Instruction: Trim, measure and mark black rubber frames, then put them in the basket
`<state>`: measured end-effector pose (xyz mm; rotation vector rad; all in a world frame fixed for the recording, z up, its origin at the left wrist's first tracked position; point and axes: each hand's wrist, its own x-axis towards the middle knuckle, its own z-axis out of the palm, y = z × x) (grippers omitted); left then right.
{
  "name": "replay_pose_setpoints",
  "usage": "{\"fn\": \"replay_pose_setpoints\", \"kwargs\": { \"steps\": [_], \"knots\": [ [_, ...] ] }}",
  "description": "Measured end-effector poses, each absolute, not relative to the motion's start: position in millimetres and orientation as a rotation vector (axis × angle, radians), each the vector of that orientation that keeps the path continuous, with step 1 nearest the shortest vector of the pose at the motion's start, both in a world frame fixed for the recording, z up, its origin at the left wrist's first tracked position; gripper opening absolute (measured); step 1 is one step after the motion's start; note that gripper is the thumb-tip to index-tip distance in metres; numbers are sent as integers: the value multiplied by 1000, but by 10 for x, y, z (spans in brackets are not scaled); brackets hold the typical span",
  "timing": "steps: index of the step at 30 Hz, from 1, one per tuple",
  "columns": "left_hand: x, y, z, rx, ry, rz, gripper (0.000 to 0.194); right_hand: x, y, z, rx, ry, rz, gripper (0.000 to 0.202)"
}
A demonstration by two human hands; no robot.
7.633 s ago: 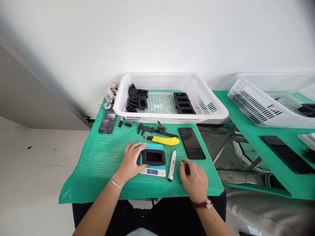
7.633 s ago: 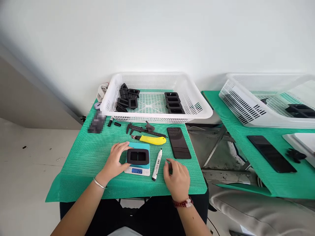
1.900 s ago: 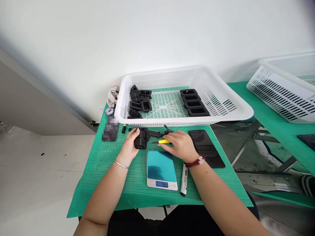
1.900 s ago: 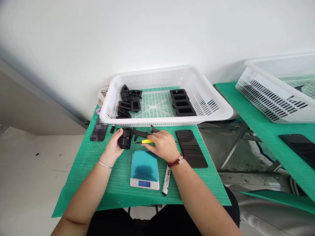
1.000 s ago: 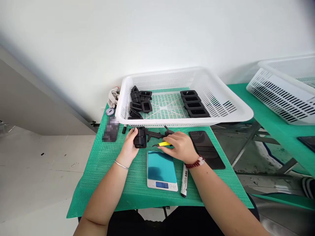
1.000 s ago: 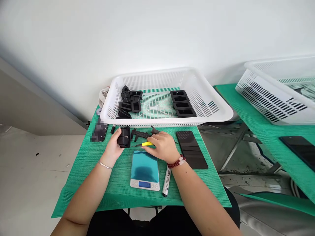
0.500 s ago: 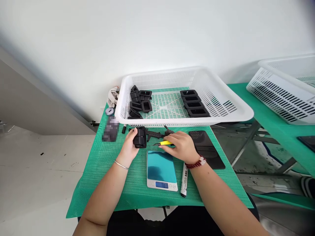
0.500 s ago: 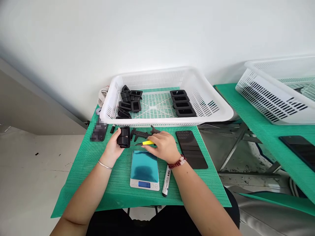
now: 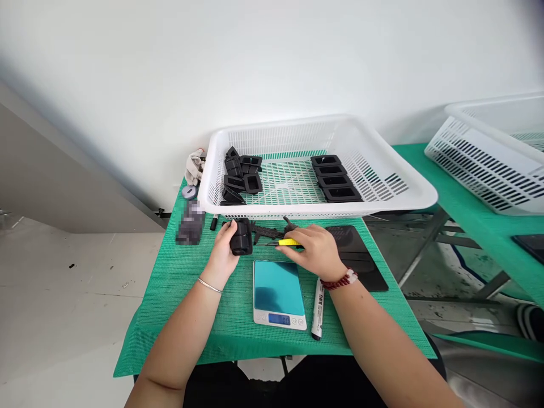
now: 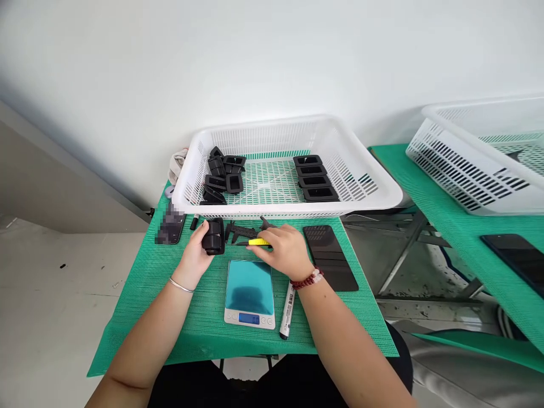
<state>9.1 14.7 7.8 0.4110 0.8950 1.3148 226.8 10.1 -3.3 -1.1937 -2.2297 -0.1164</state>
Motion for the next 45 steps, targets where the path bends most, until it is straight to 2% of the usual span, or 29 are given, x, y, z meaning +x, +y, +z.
{"fn": "replay_pose_setpoints", "kwargs": {
  "steps": [4,9,16,22,28,45],
  "knots": [
    [100,158,81,340,947,1387,29,2221,95,-30,-1178,-2359,-93,43],
    [115,142,83,392,918,1346,28,2280,118,-28,-1273,-2269,-225,42],
    [109,144,85,400,937,1433,29,2238,79,-23,-1148,-2346,-148,39],
    [131,131,83,432,952,1443,30,2218,70,-29,-1225,-2248,-271,41],
    [124,127,80,469,963,1454,33,2201,61,-30,-1191,-2333,-202,42],
    [116,153,18,372,955,1538,29,2093,-7,-31,-1212,-2277,-333,40]
  ]
}}
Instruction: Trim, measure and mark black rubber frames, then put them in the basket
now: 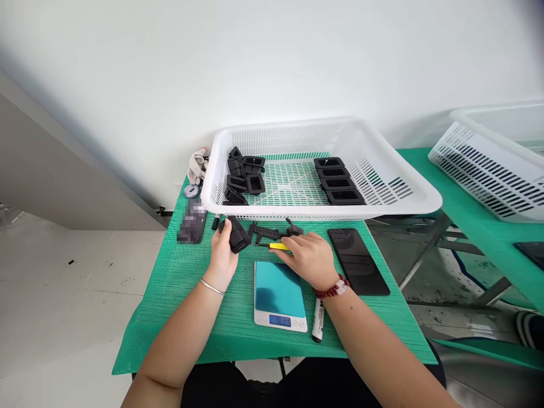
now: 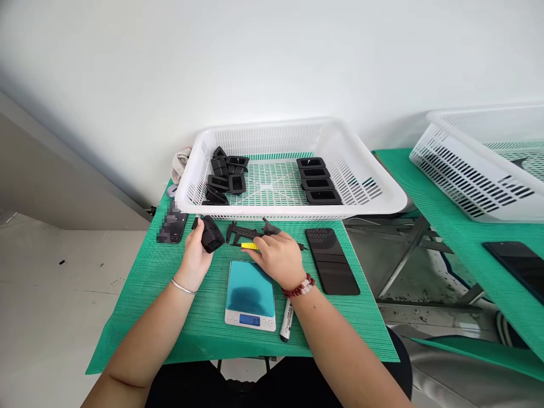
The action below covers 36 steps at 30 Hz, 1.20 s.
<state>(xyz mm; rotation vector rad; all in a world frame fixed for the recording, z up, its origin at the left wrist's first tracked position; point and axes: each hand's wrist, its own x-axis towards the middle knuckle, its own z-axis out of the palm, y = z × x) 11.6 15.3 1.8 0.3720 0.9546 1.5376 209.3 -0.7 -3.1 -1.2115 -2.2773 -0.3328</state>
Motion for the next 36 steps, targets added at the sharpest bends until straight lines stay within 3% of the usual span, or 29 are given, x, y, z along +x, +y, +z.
{"fn": "replay_pose_setpoints", "kwargs": {
  "steps": [36],
  "knots": [
    [94,175,81,208,894,1552,25,2082,-24,-28,-1203,-2181,-435,35]
  ]
}}
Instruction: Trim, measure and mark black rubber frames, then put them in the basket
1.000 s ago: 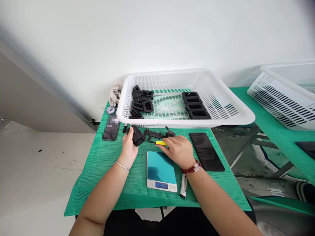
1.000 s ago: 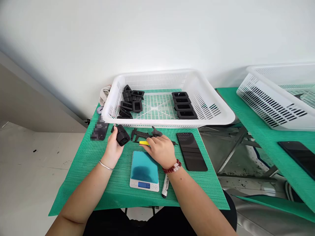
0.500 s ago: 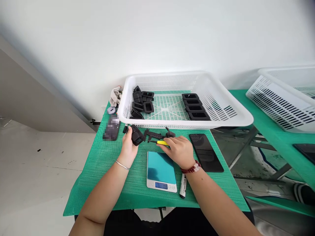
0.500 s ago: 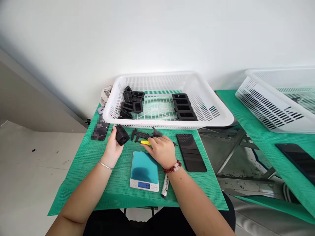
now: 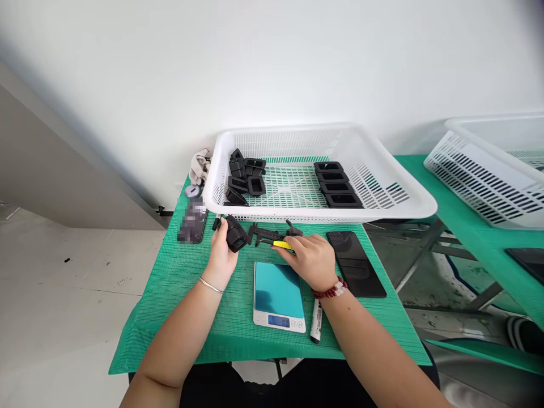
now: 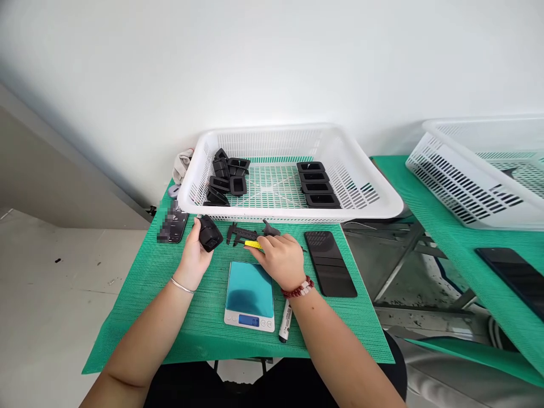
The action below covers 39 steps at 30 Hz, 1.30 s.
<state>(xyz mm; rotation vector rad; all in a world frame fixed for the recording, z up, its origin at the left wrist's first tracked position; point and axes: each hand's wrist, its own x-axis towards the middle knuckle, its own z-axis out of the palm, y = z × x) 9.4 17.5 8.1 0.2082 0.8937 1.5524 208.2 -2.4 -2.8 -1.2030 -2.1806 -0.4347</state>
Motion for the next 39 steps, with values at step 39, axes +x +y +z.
{"fn": "replay_pose_setpoints", "kwargs": {
  "steps": [39],
  "knots": [
    [103,174,58,215,886,1533,22,2124,29,-90,-1233,-2131,-381,34]
  ]
}}
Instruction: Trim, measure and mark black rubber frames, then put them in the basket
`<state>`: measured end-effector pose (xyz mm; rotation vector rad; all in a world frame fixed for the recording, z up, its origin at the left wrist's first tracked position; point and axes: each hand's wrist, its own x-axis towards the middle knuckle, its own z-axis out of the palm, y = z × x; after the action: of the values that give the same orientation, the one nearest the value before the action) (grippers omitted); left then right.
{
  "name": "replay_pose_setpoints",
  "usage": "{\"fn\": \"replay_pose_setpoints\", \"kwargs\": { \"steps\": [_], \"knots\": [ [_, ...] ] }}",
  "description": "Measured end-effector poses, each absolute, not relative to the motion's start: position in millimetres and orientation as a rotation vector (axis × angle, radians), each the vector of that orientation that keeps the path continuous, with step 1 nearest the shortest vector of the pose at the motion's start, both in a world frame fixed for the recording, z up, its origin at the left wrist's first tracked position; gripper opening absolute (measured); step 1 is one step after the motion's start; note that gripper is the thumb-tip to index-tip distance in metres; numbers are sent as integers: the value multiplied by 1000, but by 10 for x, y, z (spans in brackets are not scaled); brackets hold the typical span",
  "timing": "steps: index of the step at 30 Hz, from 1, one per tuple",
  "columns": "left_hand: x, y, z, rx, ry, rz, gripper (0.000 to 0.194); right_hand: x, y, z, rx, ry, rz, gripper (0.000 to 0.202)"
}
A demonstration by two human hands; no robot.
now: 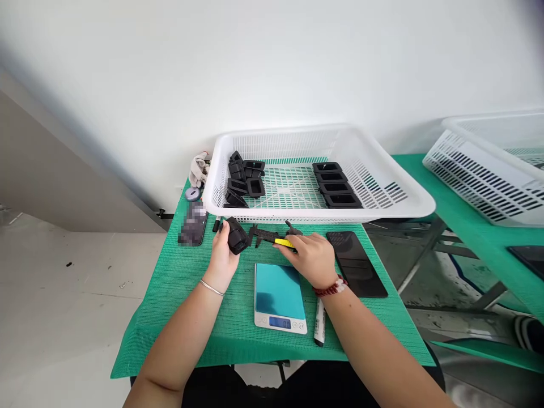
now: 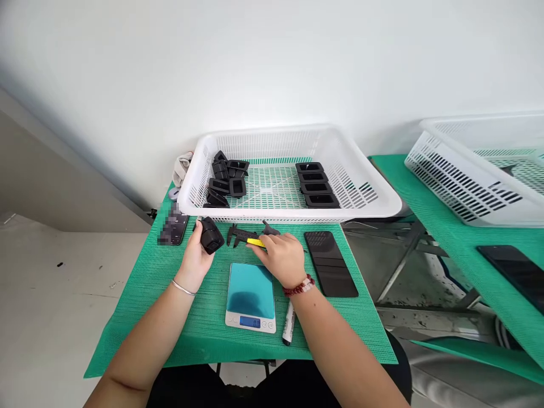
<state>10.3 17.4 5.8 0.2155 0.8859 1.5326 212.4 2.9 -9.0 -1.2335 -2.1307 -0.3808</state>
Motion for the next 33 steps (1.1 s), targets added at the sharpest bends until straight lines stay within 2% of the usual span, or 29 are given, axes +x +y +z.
{"fn": "replay_pose_setpoints", "kwargs": {
  "steps": [14,25,33],
  "knots": [
    [115,163,65,221,853,1492,25,2125,5,-35,-1205,-2175,-357,36],
    [94,126,86,376,869,1297,34,2146,18,-51,-1203,-2129,-352,35],
    [62,116,104,497,850,1186,30,2186,30,-21,-1107,-2213,-259,38]
  ]
}}
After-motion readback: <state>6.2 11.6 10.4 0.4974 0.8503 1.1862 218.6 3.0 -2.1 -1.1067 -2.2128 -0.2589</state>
